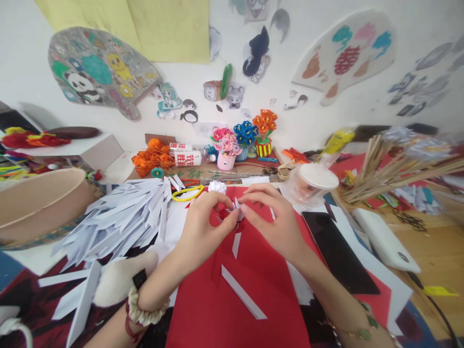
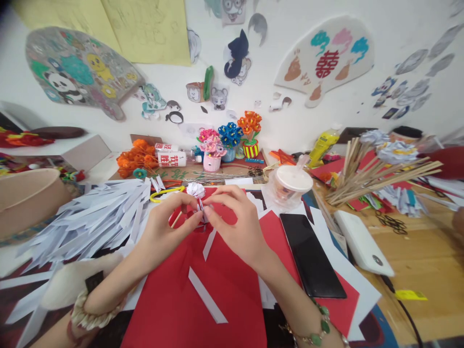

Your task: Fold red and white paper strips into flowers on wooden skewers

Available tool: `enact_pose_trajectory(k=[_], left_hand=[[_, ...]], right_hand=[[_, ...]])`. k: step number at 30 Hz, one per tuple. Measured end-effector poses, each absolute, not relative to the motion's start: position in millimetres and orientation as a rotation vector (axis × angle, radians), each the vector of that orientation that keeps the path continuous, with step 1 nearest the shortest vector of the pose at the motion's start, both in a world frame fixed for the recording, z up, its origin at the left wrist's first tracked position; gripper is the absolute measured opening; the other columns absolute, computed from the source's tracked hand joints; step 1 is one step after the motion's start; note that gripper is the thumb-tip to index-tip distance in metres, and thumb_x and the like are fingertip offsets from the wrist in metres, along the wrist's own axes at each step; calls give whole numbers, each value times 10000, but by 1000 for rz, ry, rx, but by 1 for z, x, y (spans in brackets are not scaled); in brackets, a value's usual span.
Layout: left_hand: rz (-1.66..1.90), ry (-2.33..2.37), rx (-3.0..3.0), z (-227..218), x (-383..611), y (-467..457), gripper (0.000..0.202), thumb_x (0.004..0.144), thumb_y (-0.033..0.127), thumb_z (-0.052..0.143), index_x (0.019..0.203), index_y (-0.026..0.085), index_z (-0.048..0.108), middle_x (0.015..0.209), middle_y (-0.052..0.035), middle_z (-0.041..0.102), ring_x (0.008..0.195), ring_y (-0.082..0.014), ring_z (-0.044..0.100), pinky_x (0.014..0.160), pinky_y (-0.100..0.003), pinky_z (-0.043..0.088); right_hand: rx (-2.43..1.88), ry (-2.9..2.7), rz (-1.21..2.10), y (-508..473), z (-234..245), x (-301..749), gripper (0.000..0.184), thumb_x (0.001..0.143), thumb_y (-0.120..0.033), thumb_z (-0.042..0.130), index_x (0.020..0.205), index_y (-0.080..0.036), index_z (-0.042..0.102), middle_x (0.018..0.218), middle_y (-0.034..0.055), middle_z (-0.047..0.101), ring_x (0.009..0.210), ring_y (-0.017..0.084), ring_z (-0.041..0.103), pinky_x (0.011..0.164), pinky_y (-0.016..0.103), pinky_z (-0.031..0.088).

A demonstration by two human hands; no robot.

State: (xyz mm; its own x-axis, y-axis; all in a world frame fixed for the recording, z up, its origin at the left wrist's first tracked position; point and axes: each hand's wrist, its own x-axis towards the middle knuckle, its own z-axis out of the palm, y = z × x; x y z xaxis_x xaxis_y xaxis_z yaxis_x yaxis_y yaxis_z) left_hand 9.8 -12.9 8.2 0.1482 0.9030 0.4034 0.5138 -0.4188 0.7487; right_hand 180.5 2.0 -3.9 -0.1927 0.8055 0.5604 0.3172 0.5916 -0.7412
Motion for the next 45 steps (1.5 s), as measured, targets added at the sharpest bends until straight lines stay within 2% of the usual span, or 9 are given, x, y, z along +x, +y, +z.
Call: enact_pose_trajectory(k=[4,14,18,22,30,34,41,45], left_hand=[[1189,1320,2040,8,10,-12,9,814,184,592,818,189,586,817,-9,629,781,-167,563,764,-322,415],[1241,1377,2090,6,9,-14,50,833,152,585,860,194,584,812,6,622,744,-151,553,739,-313,418],[1342,1451,2394,3,11,-16,65,868,135,562,882,196,575,934,-28,641,866,-195,546,786,-358,400],[1272,1574,2578,1,12,-18,73,887,159,553,905,202,609,1014,-50,645,923,-235,511,812,-404,385],[1185,1501,2464,2,9,-16,85,830,239,656,906,201,661,1056,-62,630,954,-247,505,839,-431,398],[1224,1468,2343,0,10,-13,38,841,200,646,849,213,682,1004,-42,646,939,-228,515,851,-416,395],[1183,1384,2029,2,9,-10,73,808,183,642,757,218,681,936,-26,660,942,-210,579,882,-400,419],[1227,1421,1968,3,9,-10,83,802,173,633,738,215,666,898,-27,670,921,-213,593,876,-408,428]], right_hand=[[-889,-1824,613,5,-5,182,128,863,-215,665,987,-246,676,1027,45,620,1012,198,602,896,367,490],[-859,-1806,629,8,-7,186,89,860,-191,666,930,-244,675,1043,40,585,1061,197,579,950,383,464],[-890,-1803,616,6,-9,183,77,860,-180,660,906,-240,673,1051,42,578,1071,201,572,952,388,467],[-904,-1790,600,4,-9,180,107,870,-164,639,937,-238,676,1053,42,574,1001,187,596,899,371,498],[-953,-1780,556,2,-9,179,77,853,-168,657,873,-229,700,1005,42,581,1003,194,600,865,360,511],[-946,-1791,579,4,-9,181,97,870,-167,631,824,-222,697,993,39,578,996,185,600,868,348,500],[-940,-1773,720,9,-11,185,89,888,-220,606,839,-229,680,1013,41,601,1005,198,601,885,377,489],[-962,-1789,628,5,-8,183,57,836,-224,680,889,-242,673,1015,40,603,1017,216,600,871,385,496]])
